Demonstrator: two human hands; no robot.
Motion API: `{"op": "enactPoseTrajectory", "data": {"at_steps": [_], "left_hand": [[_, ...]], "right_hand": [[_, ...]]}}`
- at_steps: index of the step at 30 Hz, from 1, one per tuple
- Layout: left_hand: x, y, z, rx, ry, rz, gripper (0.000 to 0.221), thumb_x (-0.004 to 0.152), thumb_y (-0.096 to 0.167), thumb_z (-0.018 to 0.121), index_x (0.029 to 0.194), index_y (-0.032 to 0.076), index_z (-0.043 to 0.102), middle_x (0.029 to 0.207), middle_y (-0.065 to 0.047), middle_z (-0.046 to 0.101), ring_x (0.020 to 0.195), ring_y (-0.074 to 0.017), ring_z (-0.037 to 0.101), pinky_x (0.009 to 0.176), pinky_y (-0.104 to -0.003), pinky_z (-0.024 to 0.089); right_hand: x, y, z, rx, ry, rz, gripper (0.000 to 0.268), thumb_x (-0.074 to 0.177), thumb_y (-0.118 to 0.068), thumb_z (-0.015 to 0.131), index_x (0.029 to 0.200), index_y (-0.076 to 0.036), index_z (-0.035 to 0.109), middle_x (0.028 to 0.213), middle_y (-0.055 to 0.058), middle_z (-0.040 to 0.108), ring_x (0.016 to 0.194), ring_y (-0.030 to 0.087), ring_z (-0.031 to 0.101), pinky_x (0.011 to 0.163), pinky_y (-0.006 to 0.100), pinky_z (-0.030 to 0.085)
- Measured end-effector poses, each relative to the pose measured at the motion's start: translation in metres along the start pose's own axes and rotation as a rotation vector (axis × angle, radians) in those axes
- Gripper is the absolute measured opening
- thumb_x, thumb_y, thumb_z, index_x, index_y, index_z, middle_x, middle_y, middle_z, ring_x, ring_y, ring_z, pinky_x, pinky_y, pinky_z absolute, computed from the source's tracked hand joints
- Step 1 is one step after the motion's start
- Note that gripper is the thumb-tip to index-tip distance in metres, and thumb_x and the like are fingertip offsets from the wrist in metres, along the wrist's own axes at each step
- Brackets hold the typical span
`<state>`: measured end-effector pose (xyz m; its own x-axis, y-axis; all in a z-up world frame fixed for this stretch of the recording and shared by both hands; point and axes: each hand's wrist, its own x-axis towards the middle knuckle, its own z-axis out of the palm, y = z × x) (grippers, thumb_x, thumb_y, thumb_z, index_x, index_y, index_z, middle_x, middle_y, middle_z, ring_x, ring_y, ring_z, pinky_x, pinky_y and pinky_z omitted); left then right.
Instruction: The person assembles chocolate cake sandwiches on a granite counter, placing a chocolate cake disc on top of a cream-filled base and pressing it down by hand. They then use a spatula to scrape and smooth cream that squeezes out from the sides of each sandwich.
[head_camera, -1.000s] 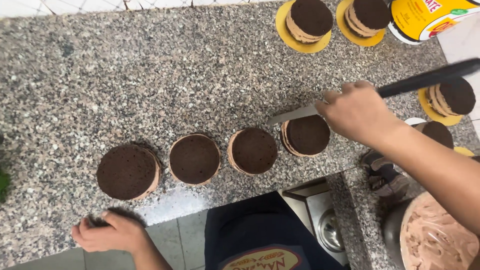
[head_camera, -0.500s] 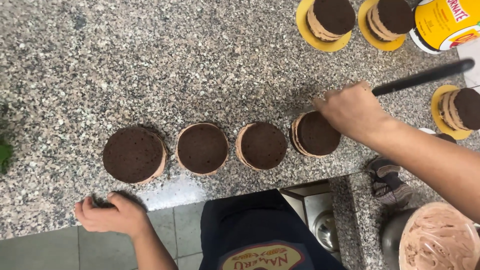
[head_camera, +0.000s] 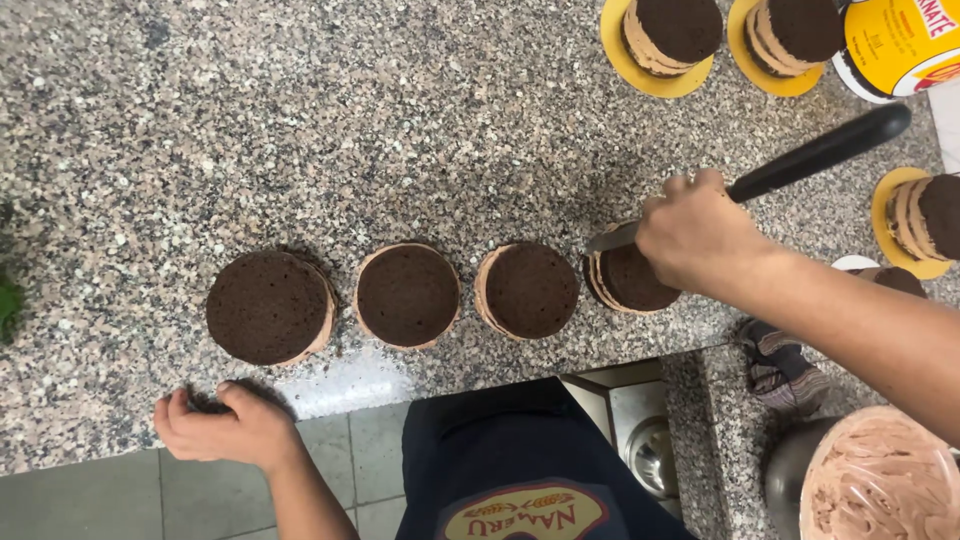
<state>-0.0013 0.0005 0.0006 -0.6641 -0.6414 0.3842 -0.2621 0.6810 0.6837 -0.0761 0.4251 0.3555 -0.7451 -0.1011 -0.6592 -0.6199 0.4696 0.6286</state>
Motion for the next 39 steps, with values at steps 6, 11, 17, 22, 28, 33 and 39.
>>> {"op": "enactPoseTrajectory", "data": {"at_steps": [6, 11, 17, 22, 28, 33, 39], "left_hand": [[0.0, -0.002, 0.0, 0.001, 0.002, -0.003, 0.041, 0.103, 0.019, 0.06, 0.135, -0.006, 0.051, 0.155, -0.024, 0.045, 0.143, -0.0411, 0.037, 0.122, -0.058, 0.027], [-0.001, -0.002, 0.0, -0.016, -0.009, -0.02, 0.04, 0.1, 0.018, 0.058, 0.131, -0.007, 0.05, 0.155, -0.024, 0.044, 0.145, -0.0417, 0.035, 0.122, -0.058, 0.026], [0.0, -0.001, -0.001, -0.021, 0.007, -0.019, 0.042, 0.1, 0.019, 0.06, 0.135, -0.004, 0.053, 0.154, -0.023, 0.046, 0.146, -0.0413, 0.036, 0.122, -0.058, 0.025], [-0.001, 0.0, -0.001, -0.025, 0.0, -0.032, 0.043, 0.1, 0.018, 0.059, 0.136, -0.004, 0.053, 0.154, -0.024, 0.046, 0.145, -0.0419, 0.036, 0.122, -0.058, 0.025], [0.0, -0.001, -0.001, -0.022, 0.008, -0.016, 0.041, 0.099, 0.019, 0.059, 0.134, -0.004, 0.054, 0.152, -0.023, 0.048, 0.144, -0.0414, 0.037, 0.122, -0.058, 0.025], [0.001, 0.0, -0.001, -0.019, 0.01, -0.017, 0.041, 0.099, 0.019, 0.059, 0.133, -0.004, 0.054, 0.151, -0.023, 0.048, 0.143, -0.041, 0.038, 0.121, -0.058, 0.025], [0.001, 0.001, -0.002, -0.01, -0.005, -0.019, 0.04, 0.098, 0.019, 0.059, 0.131, -0.005, 0.053, 0.151, -0.023, 0.047, 0.144, -0.0415, 0.036, 0.121, -0.058, 0.024]], "right_hand": [[0.001, 0.004, -0.008, 0.079, -0.029, 0.049, 0.023, 0.088, -0.03, 0.07, 0.092, -0.009, 0.076, 0.086, 0.003, 0.07, 0.09, 0.023, 0.066, 0.073, 0.037, 0.052], [-0.002, -0.004, -0.01, 0.057, -0.122, -0.026, 0.024, 0.088, -0.031, 0.071, 0.095, -0.008, 0.074, 0.092, 0.004, 0.069, 0.091, 0.023, 0.064, 0.073, 0.038, 0.05], [0.001, -0.001, 0.004, -0.031, 0.064, 0.009, 0.019, 0.085, -0.022, 0.072, 0.097, -0.008, 0.074, 0.086, 0.0, 0.07, 0.088, 0.019, 0.064, 0.069, 0.032, 0.048], [-0.014, -0.016, 0.001, -0.037, 0.098, -0.063, 0.01, 0.083, -0.017, 0.068, 0.086, -0.011, 0.076, 0.087, 0.002, 0.069, 0.088, 0.022, 0.064, 0.068, 0.035, 0.046], [-0.008, -0.009, 0.003, -0.049, 0.248, 0.001, 0.015, 0.078, -0.018, 0.069, 0.089, -0.012, 0.077, 0.082, 0.0, 0.069, 0.086, 0.021, 0.063, 0.068, 0.035, 0.046], [-0.015, -0.021, 0.002, -0.103, 0.132, -0.072, 0.014, 0.086, -0.017, 0.067, 0.088, -0.005, 0.076, 0.079, 0.002, 0.069, 0.077, 0.02, 0.062, 0.061, 0.032, 0.045], [-0.017, -0.014, -0.007, -0.152, 0.201, -0.158, 0.018, 0.076, -0.014, 0.074, 0.093, -0.007, 0.076, 0.089, 0.005, 0.069, 0.083, 0.021, 0.062, 0.066, 0.033, 0.046]]}}
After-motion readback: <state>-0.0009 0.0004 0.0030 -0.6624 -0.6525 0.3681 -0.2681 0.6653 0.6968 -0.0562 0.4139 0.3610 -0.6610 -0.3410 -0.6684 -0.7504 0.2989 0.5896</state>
